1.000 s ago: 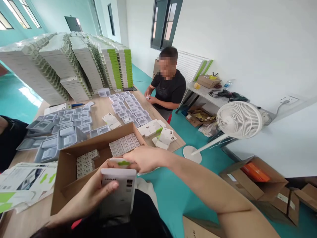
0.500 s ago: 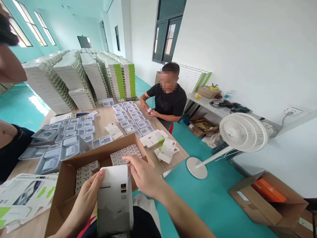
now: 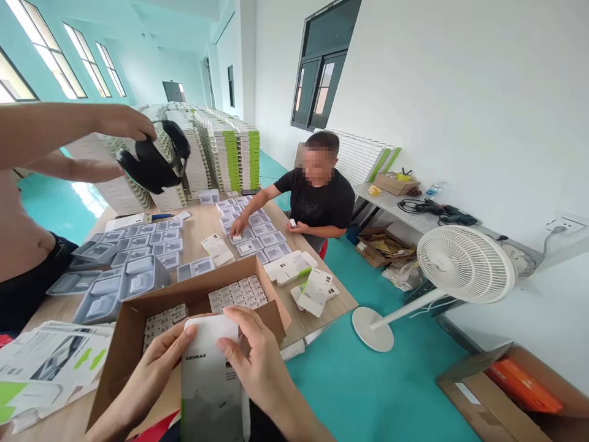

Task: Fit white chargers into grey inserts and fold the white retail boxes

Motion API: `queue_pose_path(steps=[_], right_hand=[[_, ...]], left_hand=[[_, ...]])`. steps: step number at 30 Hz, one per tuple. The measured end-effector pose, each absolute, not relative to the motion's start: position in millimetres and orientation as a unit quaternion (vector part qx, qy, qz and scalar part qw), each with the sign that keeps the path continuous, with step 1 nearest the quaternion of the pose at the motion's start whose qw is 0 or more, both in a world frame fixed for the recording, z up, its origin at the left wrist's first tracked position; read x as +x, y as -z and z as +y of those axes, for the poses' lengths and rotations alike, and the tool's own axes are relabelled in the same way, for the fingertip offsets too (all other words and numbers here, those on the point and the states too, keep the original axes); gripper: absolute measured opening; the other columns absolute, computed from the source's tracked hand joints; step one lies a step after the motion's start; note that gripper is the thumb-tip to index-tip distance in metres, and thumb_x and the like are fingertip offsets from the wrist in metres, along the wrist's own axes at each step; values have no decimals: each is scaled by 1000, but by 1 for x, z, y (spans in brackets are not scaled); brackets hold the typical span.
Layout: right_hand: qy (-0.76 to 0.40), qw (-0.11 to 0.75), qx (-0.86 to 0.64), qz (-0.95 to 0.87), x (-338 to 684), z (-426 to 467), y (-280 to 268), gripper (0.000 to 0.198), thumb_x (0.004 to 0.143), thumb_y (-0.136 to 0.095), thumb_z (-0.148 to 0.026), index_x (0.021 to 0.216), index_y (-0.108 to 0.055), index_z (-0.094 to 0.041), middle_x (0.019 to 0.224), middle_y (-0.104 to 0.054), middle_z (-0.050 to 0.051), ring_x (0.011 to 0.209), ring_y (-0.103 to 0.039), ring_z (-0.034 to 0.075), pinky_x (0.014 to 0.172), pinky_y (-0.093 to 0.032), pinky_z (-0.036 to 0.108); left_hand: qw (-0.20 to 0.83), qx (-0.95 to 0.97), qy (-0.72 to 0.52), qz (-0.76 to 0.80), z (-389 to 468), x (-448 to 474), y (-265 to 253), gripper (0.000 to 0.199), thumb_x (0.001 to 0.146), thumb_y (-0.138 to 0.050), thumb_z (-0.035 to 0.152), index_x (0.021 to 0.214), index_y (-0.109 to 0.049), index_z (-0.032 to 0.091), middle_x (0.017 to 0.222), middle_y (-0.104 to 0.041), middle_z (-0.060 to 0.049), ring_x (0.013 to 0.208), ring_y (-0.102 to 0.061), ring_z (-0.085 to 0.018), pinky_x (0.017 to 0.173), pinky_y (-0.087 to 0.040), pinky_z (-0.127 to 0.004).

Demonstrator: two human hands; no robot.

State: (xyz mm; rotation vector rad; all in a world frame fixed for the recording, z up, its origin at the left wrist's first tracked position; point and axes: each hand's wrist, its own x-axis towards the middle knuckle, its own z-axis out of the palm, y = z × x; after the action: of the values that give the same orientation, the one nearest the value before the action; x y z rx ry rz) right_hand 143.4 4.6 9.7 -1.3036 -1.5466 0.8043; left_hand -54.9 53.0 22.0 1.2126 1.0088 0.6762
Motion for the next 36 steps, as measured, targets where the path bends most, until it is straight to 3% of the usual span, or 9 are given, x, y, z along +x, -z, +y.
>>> queue_pose_path(steps=[5, 8, 11, 14, 17, 22, 26, 30, 36], right_hand=[[-287, 451, -528, -660, 142, 5, -5, 37, 100, -60, -39, 131, -65, -21, 138, -66, 11, 129, -63, 24, 106, -54, 32], [-277, 454, -526, -663, 142, 6, -2, 35, 99, -60, -43, 125, -68, -21, 135, -67, 12, 127, -64, 24, 107, -54, 33], [-283, 460, -517, -664, 142, 8, 0, 38, 98, -61, -48, 124, -69, -22, 136, -67, 12, 127, -64, 25, 106, -54, 35], [-295, 464, -505, -665, 142, 10, 3, 41, 97, -62, -53, 124, -69, -23, 135, -68, 13, 127, -64, 27, 106, -54, 39], [-309, 466, -498, -662, 141, 12, 7, 43, 96, -60, -57, 121, -70, -23, 135, -68, 15, 124, -65, 28, 104, -55, 42], [-327, 473, -490, -655, 138, 15, 10, 42, 94, -62, -59, 114, -70, -23, 139, -64, 16, 125, -64, 29, 97, -57, 40], [-360, 459, -506, -635, 139, 17, 4, 46, 91, -67, -58, 121, -67, -24, 140, -62, 14, 125, -62, 28, 102, -53, 42], [-441, 450, -508, -587, 138, 17, 0, 51, 85, -72, -59, 120, -65, -23, 144, -56, 15, 104, -66, 25, 77, -59, 35], [-523, 442, -509, -522, 131, 16, 5, 44, 80, -75, -60, 102, -66, -22, 143, -55, 11, 86, -64, 18, 63, -57, 29]], left_hand=[[607, 562, -348, 441, 56, -55, -13, 45, 87, -65, 61, 114, -62, 26, 155, -51, -12, 117, -66, -30, 80, -58, -32], [615, 578, -322, 429, 58, -58, -11, 42, 85, -67, 61, 102, -64, 22, 162, -42, -16, 117, -67, -31, 82, -58, -33], [621, 592, -311, 409, 59, -63, -10, 46, 79, -76, 57, 106, -65, 22, 162, -42, -17, 110, -68, -30, 83, -57, -34], [607, 605, -315, 409, 60, -66, -7, 50, 73, -83, 52, 108, -64, 22, 151, -54, -17, 102, -69, -28, 82, -57, -35], [570, 620, -327, 428, 61, -67, -3, 48, 74, -83, 50, 107, -64, 20, 126, -69, -14, 94, -68, -26, 78, -55, -33], [556, 620, -338, 439, 63, -69, 0, 50, 74, -84, 48, 108, -63, 18, 94, -72, -6, 78, -61, -20, 66, -49, -29], [569, 624, -330, 423, 64, -70, -2, 46, 77, -83, 44, 110, -63, 19, 89, -71, -4, 78, -62, -19, 66, -50, -28], [588, 608, -341, 410, 64, -70, -1, 46, 76, -85, 42, 109, -63, 19, 86, -69, -3, 77, -61, -19, 65, -49, -27], [644, 559, -347, 390, 63, -69, 6, 46, 74, -87, 39, 106, -62, 19, 89, -69, -2, 78, -60, -16, 68, -48, -26]])
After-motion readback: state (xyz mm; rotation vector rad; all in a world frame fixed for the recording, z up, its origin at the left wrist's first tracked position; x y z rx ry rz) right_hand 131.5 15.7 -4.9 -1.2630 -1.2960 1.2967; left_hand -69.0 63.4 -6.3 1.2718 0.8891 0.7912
